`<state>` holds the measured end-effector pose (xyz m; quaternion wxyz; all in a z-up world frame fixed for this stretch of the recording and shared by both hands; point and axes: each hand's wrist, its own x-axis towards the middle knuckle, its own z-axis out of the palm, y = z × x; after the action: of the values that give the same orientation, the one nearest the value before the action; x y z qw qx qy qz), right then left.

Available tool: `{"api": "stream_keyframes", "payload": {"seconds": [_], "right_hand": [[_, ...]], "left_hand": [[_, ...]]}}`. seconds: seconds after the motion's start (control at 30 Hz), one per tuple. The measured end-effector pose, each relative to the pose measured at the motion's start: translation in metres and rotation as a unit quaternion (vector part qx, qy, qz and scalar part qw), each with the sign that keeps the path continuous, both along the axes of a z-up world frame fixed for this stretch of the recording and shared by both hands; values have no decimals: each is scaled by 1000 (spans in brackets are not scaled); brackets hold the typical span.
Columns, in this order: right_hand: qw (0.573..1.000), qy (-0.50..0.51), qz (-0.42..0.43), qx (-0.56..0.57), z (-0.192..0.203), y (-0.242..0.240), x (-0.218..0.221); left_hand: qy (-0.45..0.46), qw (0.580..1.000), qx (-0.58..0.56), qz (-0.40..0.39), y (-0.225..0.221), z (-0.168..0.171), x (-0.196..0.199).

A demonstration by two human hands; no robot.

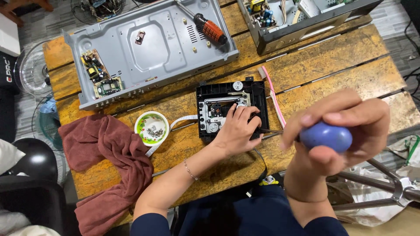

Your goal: Disassembling and inspecting a disc drive mechanism from an electronic device using a screwdriver on a workbench.

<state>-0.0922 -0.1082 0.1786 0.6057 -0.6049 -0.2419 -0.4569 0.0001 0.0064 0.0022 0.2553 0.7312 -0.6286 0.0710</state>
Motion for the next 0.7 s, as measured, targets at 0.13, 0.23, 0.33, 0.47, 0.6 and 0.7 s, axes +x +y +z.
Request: {"api": "stream_keyframes", "payload": {"seconds": [0.13,0.23,0.33,0.47,0.6,0.7], "right_hand": [[941,107,-310,80,9,31,-6],[917,173,-321,161,10,32,-20],[942,150,-220,206,5,25,-27],[986,40,-158,32,2,8,-6],[955,46,-292,27,11,28,10],[910,64,-410,26,10,30,7]], "left_hand": [[0,1000,7,6,1,0,0],[0,1000,-4,7,0,-3,0],[-2,1000,-8,5,1,-3,0],[-7,1000,-3,5,1,-3,0],[-4,1000,6,6,0,0,0],[-3,1000,-4,7,1,-2,0]]}}
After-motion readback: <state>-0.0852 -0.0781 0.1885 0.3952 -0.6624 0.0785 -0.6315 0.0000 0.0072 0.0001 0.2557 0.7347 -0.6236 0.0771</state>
